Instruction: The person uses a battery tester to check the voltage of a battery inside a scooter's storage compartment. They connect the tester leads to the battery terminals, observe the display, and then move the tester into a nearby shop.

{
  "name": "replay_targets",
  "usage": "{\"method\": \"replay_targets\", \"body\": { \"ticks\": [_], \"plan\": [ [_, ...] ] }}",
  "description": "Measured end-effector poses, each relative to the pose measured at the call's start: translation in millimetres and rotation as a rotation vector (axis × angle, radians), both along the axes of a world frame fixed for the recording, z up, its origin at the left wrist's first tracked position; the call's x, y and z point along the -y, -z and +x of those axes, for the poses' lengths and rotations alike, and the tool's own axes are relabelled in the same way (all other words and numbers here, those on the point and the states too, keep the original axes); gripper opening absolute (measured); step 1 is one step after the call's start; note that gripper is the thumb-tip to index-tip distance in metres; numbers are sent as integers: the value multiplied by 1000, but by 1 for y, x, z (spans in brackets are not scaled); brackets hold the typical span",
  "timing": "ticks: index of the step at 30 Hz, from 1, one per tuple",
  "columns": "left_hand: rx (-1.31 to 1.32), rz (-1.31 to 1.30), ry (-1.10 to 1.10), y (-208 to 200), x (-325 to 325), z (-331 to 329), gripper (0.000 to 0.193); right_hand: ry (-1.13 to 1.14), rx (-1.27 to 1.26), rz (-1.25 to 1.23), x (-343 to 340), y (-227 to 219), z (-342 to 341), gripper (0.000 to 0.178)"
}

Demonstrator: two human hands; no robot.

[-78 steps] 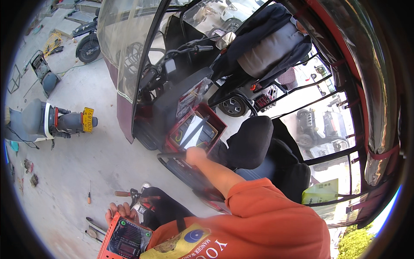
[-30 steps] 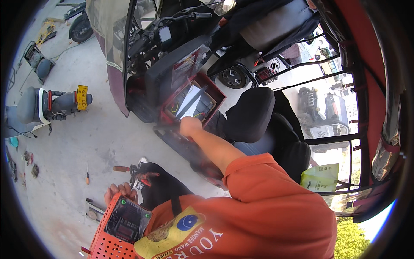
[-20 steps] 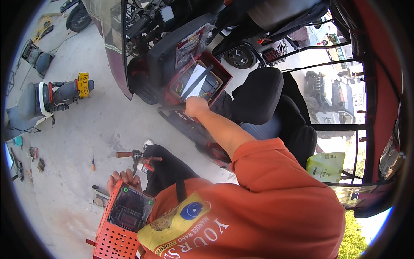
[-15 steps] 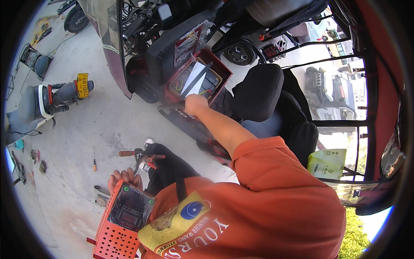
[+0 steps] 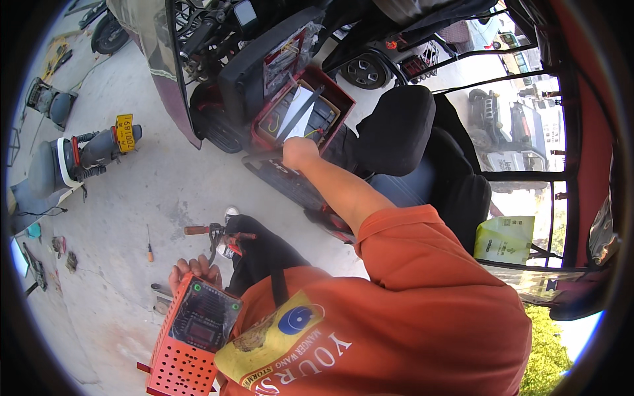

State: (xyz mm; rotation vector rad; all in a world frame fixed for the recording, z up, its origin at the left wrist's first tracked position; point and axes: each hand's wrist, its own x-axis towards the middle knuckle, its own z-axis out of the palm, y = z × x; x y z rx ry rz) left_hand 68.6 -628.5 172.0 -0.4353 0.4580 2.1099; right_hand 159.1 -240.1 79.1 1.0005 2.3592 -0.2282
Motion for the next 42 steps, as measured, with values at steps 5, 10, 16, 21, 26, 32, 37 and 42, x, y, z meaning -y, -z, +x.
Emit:
{"method": "replay_targets", "body": {
  "ticks": [5,10,16,21,26,32,37,42],
  "plan": [
    [-19,1,-7,-2,1,0,30,-11,31,-21,-1,-3,0,32],
    [-5,13,-2,-2,4,-1,30,-8,10,-11,-1,-2,0,33],
    [19,12,-4,0,3,0,31,1,8,-12,-1,-1,1,33],
    [40,25,-2,-1,3,0,31,13,20,-30,-1,-4,-1,33],
    [35,0,5,-3,4,-2,31,6,36,-40,-2,-2,-1,32],
    [16,10,12,-1,6,-3,31,26,7,0,0,0,-2,24],
    [37,-18,-4,-5,6,-3,30,44,9,-10,-1,1,-2,24],
    [44,-45,-20,-2,8,-2,30,37,12,-11,1,-4,-2,24]
  ]
}}
